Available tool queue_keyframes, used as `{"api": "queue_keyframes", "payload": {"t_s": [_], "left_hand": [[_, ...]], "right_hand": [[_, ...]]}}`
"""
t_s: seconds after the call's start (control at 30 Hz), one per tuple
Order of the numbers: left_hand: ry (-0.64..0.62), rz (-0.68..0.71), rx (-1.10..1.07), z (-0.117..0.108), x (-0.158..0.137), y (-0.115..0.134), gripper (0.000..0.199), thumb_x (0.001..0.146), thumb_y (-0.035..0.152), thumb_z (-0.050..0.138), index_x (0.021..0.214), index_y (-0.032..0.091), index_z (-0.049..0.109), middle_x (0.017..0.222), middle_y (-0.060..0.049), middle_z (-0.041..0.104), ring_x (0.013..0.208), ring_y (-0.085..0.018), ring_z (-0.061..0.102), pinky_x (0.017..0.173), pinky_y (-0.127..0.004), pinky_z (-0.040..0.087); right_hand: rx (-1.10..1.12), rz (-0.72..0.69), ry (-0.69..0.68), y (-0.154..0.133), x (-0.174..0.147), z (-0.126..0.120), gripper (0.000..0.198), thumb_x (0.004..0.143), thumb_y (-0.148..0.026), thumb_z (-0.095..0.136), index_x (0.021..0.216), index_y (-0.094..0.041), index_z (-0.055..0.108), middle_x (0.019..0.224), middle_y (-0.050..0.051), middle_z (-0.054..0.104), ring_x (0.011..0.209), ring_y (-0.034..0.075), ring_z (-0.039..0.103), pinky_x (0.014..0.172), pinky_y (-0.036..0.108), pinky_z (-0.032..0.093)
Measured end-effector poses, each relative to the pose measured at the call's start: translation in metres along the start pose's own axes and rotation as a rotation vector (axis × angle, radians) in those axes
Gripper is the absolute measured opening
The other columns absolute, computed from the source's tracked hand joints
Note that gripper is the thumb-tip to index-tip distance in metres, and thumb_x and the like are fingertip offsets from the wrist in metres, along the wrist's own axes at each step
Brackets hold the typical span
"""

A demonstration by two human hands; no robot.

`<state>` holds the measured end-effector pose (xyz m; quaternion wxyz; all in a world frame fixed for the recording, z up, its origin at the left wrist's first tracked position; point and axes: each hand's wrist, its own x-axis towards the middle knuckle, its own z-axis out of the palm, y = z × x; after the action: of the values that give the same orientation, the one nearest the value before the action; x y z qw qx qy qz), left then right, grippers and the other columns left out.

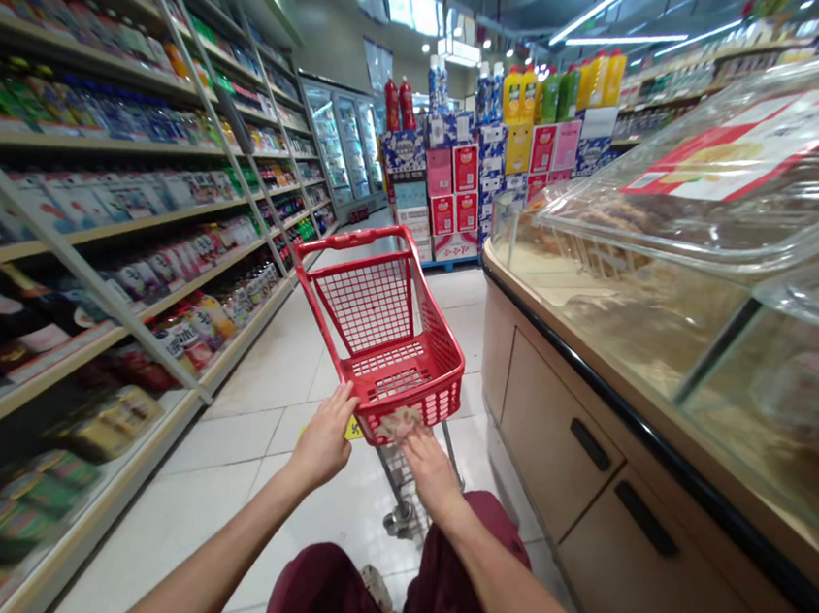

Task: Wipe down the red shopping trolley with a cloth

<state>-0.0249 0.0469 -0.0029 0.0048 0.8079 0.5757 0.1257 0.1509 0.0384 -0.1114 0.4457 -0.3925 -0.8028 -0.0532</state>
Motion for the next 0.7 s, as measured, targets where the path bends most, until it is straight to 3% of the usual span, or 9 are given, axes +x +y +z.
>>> {"api": "queue_keyframes", "payload": {"t_s": [0.13, 0.23, 0.3, 0.37, 0.43, 0.5, 0.6, 0.7], "left_hand": [[0.079, -0.06, -0.113, 0.001, -0.007, 0.005, 0.062, 0.056, -0.002, 0.04, 0.117, 0.008, 0.042, 0.137, -0.016, 0.029, 0.129, -0.024, 0.02, 0.105, -0.043, 0.02], [0.164, -0.05, -0.4, 0.002, -0.021, 0.022, 0.066, 0.06, 0.005, 0.043, 0.125, 0.013, 0.033, 0.138, -0.012, 0.029, 0.128, -0.021, 0.022, 0.105, -0.043, 0.02], [0.098, -0.04, -0.648, 0.003, -0.029, 0.036, 0.066, 0.06, 0.01, 0.046, 0.125, 0.017, 0.034, 0.133, -0.009, 0.039, 0.123, -0.021, 0.033, 0.101, -0.039, 0.028], [-0.011, -0.098, -0.859, 0.005, -0.033, 0.047, 0.055, 0.06, 0.012, 0.046, 0.114, 0.018, 0.047, 0.114, -0.006, 0.056, 0.105, -0.019, 0.05, 0.089, -0.033, 0.041], [-0.041, -0.225, -1.012, 0.007, -0.033, 0.051, 0.037, 0.059, 0.013, 0.044, 0.093, 0.018, 0.058, 0.087, -0.002, 0.064, 0.078, -0.016, 0.058, 0.069, -0.026, 0.047], [0.03, -0.384, -1.1, 0.011, -0.031, 0.049, 0.024, 0.058, 0.014, 0.043, 0.076, 0.017, 0.059, 0.068, 0.002, 0.061, 0.059, -0.013, 0.054, 0.054, -0.022, 0.044], [0.179, -0.578, -1.134, 0.018, -0.03, 0.05, 0.013, 0.056, 0.017, 0.047, 0.066, 0.017, 0.056, 0.055, 0.005, 0.055, 0.05, -0.011, 0.048, 0.049, -0.021, 0.039], [0.162, -0.6, -1.205, 0.025, -0.037, 0.069, 0.009, 0.055, 0.018, 0.053, 0.063, 0.017, 0.056, 0.054, 0.005, 0.055, 0.052, -0.011, 0.049, 0.052, -0.022, 0.04]], "right_hand": [[0.158, 0.148, -0.006, -0.009, 0.005, -0.031, 0.043, 0.075, -0.001, 0.033, 0.105, -0.017, 0.058, 0.113, 0.01, 0.058, 0.111, 0.017, 0.048, 0.092, 0.038, 0.043], [0.391, 0.213, -0.068, -0.026, 0.02, -0.065, 0.041, 0.072, -0.001, 0.033, 0.097, -0.02, 0.06, 0.103, 0.006, 0.062, 0.099, 0.014, 0.055, 0.084, 0.031, 0.047], [0.486, 0.295, -0.103, -0.035, 0.029, -0.083, 0.04, 0.069, -0.002, 0.034, 0.094, -0.02, 0.059, 0.093, 0.004, 0.064, 0.088, 0.013, 0.058, 0.078, 0.028, 0.048], [0.52, 0.39, -0.082, -0.037, 0.037, -0.093, 0.039, 0.067, -0.004, 0.036, 0.096, -0.02, 0.058, 0.09, 0.003, 0.064, 0.082, 0.014, 0.059, 0.075, 0.027, 0.048], [0.525, 0.514, 0.008, -0.034, 0.042, -0.095, 0.033, 0.069, -0.009, 0.039, 0.095, -0.018, 0.057, 0.089, 0.003, 0.064, 0.08, 0.014, 0.059, 0.073, 0.027, 0.048], [0.523, 0.676, 0.129, -0.027, 0.044, -0.091, 0.023, 0.071, -0.016, 0.042, 0.088, -0.017, 0.058, 0.082, 0.003, 0.064, 0.074, 0.015, 0.059, 0.069, 0.026, 0.048], [0.53, 0.889, 0.274, -0.023, 0.043, -0.078, 0.016, 0.072, -0.025, 0.047, 0.08, -0.016, 0.057, 0.073, 0.003, 0.063, 0.066, 0.016, 0.059, 0.063, 0.027, 0.048], [0.495, 0.935, 0.431, -0.033, 0.043, -0.066, 0.014, 0.073, -0.026, 0.047, 0.079, -0.016, 0.055, 0.075, 0.005, 0.062, 0.069, 0.016, 0.059, 0.066, 0.029, 0.049]]}}
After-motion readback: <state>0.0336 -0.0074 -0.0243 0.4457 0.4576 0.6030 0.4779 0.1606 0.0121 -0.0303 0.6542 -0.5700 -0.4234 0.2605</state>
